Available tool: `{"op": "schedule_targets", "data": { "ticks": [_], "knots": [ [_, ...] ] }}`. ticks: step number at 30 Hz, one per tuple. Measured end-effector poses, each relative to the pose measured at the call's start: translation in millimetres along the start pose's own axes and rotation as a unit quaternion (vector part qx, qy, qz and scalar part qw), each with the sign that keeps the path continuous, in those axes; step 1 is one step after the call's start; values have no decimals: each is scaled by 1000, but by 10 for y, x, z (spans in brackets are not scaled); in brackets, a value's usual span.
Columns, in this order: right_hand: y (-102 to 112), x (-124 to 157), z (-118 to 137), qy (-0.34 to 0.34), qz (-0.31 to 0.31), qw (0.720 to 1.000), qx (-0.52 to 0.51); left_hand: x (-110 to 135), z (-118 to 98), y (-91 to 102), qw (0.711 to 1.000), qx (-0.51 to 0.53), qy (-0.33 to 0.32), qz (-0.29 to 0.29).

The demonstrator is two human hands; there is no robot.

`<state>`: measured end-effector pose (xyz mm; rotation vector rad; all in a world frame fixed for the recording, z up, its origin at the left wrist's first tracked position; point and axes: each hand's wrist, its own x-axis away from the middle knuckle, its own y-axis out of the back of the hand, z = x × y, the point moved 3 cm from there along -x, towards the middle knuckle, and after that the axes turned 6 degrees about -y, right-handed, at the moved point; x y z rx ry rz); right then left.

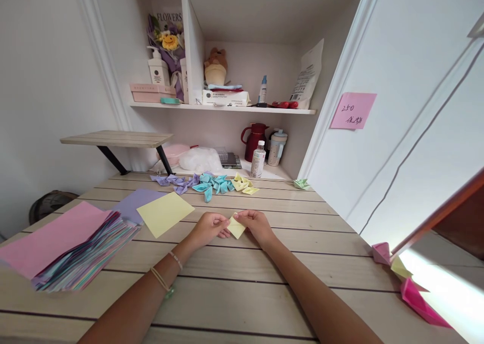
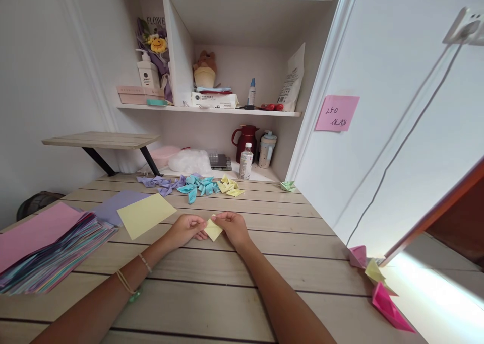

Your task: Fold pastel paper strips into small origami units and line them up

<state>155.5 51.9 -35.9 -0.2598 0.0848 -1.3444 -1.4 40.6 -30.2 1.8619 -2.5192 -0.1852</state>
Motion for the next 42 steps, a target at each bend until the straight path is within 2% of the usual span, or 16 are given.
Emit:
{"op": "schedule_targets", "data": {
  "ticks": [4,8,13,16,21,23,25,29,31,34,38,42],
  "knots": [
    [5,-4,-10,-5,1,1000,-10,-8,6,-17,1000,-4,-27,-6],
    [-9,0,4,2,0,1000,-17,-8,-14,-16,999,29,-23,-21],
    [1,-7,35,24,-6,1000,-4,1,-40,-47,999,36,-14,6],
    [29,-45,-20,17,15,999,41,-10,-10,-36,1000,17,-12,16],
    [15,-75,-114,20,70,991,110,-45,17,46,999,0,-38,-18],
    [-13,-59,-106,23,77,993,81,-49,18,56,999,18,-28,-8],
    [-31,-38,-75,17,59,998,24,-47,19,63,999,38,-3,-6],
    [-57,6,8,4,20,997,-77,-42,11,105,992,101,14,-74],
    [-81,23,38,9,24,997,-76,-41,6,115,983,157,3,-100],
    [-117,41,51,17,30,999,-37,-38,-1,92,973,211,-4,-92],
    [-124,56,49,16,19,998,-53,-23,-12,43,977,201,0,-70],
    [-85,37,38,10,8,995,-98,-17,-21,12,989,138,-3,-53]
  ]
}}
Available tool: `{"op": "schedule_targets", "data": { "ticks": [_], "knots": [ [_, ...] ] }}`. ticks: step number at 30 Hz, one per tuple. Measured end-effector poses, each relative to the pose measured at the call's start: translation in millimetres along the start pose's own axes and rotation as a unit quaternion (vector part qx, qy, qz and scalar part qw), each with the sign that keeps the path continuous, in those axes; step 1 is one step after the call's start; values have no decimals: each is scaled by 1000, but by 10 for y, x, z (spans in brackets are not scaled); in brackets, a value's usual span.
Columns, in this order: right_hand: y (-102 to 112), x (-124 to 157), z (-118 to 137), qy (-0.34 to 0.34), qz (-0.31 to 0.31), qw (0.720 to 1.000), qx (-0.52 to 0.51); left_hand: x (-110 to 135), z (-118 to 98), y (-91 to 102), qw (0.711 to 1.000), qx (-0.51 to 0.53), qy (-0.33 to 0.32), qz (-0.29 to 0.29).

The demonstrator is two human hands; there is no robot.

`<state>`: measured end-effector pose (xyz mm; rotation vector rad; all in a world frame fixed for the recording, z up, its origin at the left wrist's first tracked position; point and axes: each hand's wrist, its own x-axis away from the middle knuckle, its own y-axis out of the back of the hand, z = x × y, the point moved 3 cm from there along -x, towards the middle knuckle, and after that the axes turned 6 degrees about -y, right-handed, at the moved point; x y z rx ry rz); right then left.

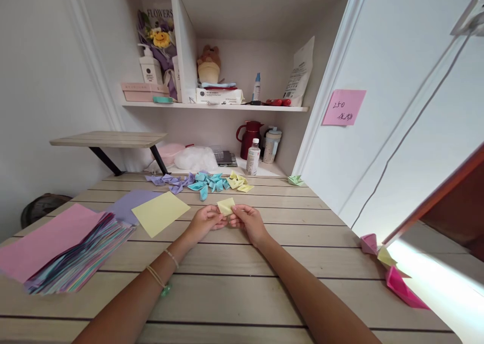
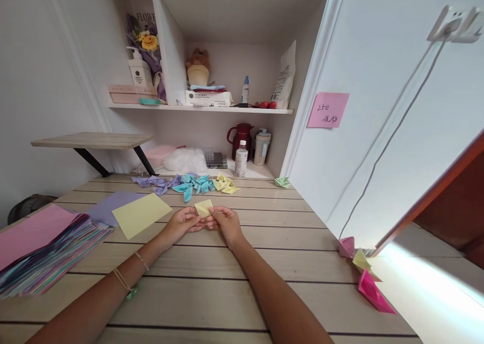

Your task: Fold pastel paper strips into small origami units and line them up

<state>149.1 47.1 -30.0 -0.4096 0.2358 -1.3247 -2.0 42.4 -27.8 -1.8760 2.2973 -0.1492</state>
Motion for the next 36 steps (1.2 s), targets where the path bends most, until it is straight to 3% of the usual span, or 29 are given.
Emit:
{"op": "schedule_targets", "data": {
  "ticks": [4,9,18,23,29,36],
  "knots": [
    [36,-39,-8,8,2,1000,20,-9,-18,6,998,-51,-23,6],
    [35,-43,1,29,3,998,61,-27,-56,24,998,-24,-57,-7],
    [-13,-3,25,40,37,996,67,-15,-87,5,999,0,-41,-7],
    [-28,4,25,56,6,996,68,-20,-107,29,997,-18,-67,-40],
    [23,-10,26,65,-57,993,83,1,-110,-12,997,-29,-56,-33],
    [91,-52,4,54,-62,995,54,21,-87,-24,999,-3,-37,-12]
  ]
}}
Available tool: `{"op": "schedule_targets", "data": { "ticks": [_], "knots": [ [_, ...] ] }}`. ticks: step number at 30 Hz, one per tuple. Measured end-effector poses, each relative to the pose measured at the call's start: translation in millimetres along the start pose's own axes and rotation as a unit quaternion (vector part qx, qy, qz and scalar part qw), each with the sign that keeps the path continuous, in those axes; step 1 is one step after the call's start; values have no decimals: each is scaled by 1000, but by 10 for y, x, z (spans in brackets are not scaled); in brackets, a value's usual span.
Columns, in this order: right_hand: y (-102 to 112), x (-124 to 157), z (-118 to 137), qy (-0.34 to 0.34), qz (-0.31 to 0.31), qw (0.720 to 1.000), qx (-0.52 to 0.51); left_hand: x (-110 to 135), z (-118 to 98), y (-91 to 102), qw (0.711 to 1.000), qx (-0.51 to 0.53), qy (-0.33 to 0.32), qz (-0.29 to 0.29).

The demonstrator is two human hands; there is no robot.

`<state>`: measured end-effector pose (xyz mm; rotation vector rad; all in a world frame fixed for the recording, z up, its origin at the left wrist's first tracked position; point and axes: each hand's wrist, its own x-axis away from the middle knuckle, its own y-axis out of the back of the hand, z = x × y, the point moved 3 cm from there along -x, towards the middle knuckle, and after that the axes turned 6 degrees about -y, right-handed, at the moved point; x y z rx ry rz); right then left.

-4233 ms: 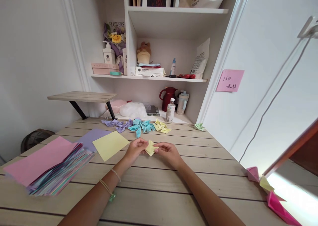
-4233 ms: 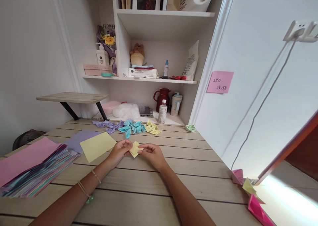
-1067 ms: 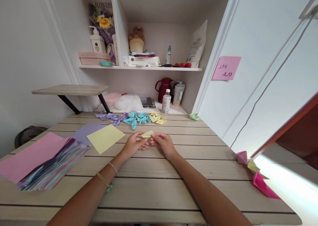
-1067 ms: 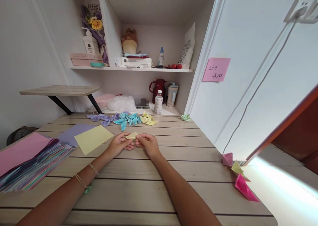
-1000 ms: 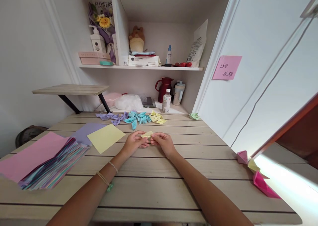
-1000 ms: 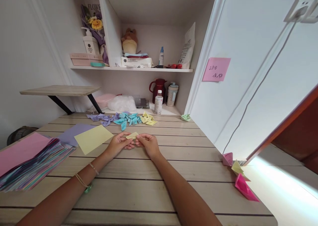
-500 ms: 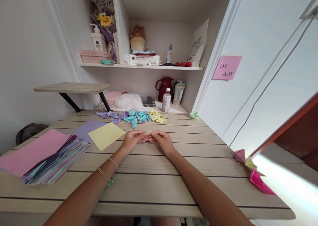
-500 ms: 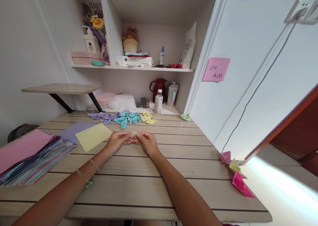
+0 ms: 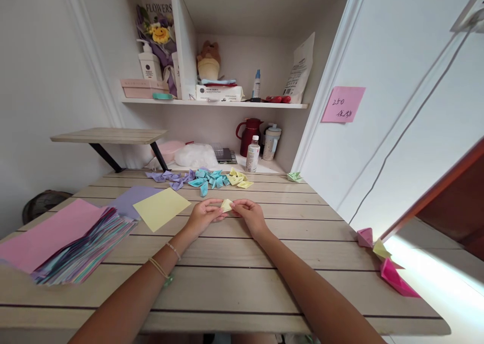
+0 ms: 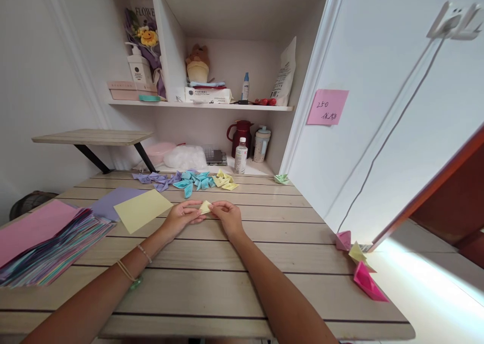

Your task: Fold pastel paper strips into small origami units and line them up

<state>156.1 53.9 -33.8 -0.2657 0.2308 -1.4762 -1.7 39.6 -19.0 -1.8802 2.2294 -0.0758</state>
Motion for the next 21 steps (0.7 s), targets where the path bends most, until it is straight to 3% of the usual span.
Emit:
{"op": "schedule_targets", "data": {
  "ticks": [6,12,15,21],
  "knots": [
    [4,1,-8,0,12,1000,20,-14,94,23,1000,-6,28,12],
    [4,11,-13,13,21,998,64,-34,131,21,991,-112,-4,68],
    [-13,13,-19,24,36,996,81,-38,128,44,991,-120,-1,51],
    [-37,-16,-84,9,76,996,47,-27,118,62,1000,-14,4,-12]
  ]
}}
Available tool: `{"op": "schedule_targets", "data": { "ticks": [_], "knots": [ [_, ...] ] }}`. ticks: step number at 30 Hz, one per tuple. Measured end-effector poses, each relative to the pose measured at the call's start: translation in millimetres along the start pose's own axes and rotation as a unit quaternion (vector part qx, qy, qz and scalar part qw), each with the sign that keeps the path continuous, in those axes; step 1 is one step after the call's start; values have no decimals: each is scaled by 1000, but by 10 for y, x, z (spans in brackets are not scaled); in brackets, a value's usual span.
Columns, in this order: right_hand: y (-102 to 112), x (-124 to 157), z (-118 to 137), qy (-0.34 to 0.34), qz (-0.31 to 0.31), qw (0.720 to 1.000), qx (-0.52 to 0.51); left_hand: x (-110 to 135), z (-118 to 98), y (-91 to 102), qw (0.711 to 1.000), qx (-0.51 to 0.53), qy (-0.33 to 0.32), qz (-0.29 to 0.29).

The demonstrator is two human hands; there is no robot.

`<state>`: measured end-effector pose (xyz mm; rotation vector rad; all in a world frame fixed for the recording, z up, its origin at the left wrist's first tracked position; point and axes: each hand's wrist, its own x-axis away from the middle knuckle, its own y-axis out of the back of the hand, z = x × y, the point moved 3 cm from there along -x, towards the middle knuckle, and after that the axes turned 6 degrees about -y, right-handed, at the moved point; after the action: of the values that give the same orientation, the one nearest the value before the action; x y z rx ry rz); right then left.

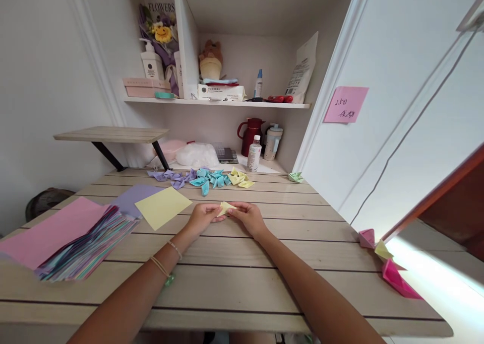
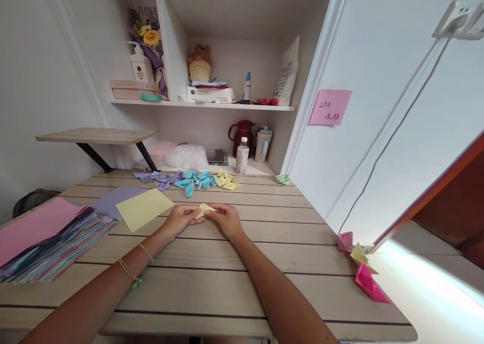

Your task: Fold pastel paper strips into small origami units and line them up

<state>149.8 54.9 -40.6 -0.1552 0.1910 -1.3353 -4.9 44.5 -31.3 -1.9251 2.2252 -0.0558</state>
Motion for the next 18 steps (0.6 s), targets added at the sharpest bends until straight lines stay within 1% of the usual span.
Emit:
{"op": "schedule_targets", "data": {
  "ticks": [4,6,9,11,13,16,18],
  "knots": [
    [16,0,-17,-13,-6,1000,-17,8,-3,-33,1000,-3,3,5],
    [17,8,-18,-19,-3,1000,2,6,10,-43,999,-28,7,18],
    [-12,22,-24,-26,23,998,53,-4,41,-33,996,-80,5,34],
    [-41,30,-30,-30,40,997,59,-13,55,-12,994,-100,-4,32],
    [-64,37,-28,-29,45,998,31,-21,54,13,995,-93,-12,17],
    [-84,49,-5,-21,47,998,-23,-26,37,41,999,-41,-9,-13],
    [-92,59,17,-13,50,998,-46,-26,26,46,1000,-13,0,-19]
  ]
}}
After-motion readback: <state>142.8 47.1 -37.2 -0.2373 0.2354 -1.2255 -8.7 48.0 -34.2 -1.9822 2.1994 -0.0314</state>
